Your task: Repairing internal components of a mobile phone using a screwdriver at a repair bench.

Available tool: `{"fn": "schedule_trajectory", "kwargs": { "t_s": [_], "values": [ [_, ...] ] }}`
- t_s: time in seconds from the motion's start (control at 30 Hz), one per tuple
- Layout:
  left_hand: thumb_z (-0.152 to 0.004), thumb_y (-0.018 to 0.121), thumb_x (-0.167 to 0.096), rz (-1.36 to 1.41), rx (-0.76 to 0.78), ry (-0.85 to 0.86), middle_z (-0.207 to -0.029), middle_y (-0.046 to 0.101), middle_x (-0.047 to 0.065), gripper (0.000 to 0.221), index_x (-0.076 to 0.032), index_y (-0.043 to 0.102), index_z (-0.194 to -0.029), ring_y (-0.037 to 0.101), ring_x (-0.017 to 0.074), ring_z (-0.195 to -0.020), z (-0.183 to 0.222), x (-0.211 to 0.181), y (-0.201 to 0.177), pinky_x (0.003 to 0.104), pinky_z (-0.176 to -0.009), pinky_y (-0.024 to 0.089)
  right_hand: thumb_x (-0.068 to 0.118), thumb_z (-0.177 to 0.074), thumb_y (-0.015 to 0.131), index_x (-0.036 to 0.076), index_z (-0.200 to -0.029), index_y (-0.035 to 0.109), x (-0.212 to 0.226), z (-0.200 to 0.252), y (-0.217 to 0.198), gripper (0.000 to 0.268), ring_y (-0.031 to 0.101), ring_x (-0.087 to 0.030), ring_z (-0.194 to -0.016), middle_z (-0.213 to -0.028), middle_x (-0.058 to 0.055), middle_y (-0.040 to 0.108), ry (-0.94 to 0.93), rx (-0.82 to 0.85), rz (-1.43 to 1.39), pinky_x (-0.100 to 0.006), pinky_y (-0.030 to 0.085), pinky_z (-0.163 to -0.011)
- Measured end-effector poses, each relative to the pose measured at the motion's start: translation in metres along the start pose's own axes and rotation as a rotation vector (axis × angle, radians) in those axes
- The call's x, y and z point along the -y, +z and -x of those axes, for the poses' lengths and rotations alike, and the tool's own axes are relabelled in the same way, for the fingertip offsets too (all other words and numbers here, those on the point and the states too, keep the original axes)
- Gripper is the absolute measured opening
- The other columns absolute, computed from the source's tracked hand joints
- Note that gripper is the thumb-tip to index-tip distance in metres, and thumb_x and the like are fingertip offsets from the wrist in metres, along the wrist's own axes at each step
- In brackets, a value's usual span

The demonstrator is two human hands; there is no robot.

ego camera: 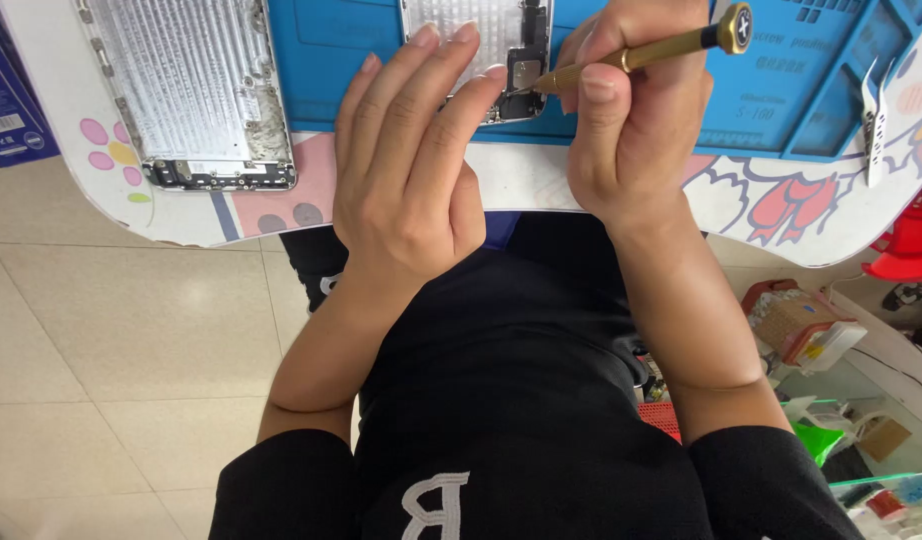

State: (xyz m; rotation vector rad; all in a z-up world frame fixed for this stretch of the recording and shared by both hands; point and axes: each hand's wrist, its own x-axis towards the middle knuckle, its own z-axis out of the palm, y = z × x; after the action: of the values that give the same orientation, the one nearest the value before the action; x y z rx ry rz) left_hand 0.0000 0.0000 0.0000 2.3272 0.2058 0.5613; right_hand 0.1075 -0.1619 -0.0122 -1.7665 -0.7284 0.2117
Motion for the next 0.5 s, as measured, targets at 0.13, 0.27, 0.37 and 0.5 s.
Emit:
{"fn": "schedule_trajectory", "kwargs": {
  "t_s": [0.13,0.27,0.37,0.5],
  "values": [
    [-0.092,0.052,0.0,0.001,0.011,-0.022,-0.138,0.067,0.012,0.042,-0.004,0.073,-0.129,0.06,0.0292,-0.137,-0.0002,-0.0001,-0.0001,0.045,-0.119,0.041,0.035,-0.122,0.052,0.002,-0.118,0.045,-0.0033,0.0005,0.0,0.034,0.06,-0.016,-0.071,-0.085,-0.009,0.056,0.016,0.002,-0.013,-0.026,0.049,-0.066],
    [-0.093,0.053,-0.001,-0.008,0.008,-0.012,-0.137,0.068,0.011,0.04,-0.005,0.075,-0.126,0.061,0.0285,-0.135,0.0006,0.0003,0.0013,0.045,-0.118,0.041,0.035,-0.121,0.054,0.003,-0.122,0.045,-0.0042,0.0009,0.0006,0.033,0.059,-0.015,-0.07,-0.088,-0.009,0.056,0.002,0.004,-0.023,-0.025,0.049,-0.065],
    [-0.094,0.053,-0.001,-0.007,0.016,-0.029,-0.137,0.068,0.01,0.039,-0.006,0.075,-0.125,0.061,0.0284,-0.135,-0.0002,-0.0015,0.0009,0.045,-0.118,0.041,0.034,-0.121,0.054,0.003,-0.122,0.046,-0.0057,0.0014,0.0002,0.032,0.06,-0.015,-0.07,-0.09,-0.01,0.055,-0.002,-0.01,-0.012,-0.026,0.05,-0.064],
    [-0.094,0.054,0.0,-0.014,0.003,-0.018,-0.136,0.069,0.01,0.037,-0.006,0.076,-0.124,0.061,0.0277,-0.135,0.0009,0.0006,0.0028,0.045,-0.117,0.042,0.034,-0.12,0.054,0.003,-0.123,0.046,-0.006,0.0025,-0.0002,0.032,0.06,-0.015,-0.069,-0.089,-0.008,0.055,0.013,0.002,-0.013,-0.026,0.049,-0.064]
  ]
}}
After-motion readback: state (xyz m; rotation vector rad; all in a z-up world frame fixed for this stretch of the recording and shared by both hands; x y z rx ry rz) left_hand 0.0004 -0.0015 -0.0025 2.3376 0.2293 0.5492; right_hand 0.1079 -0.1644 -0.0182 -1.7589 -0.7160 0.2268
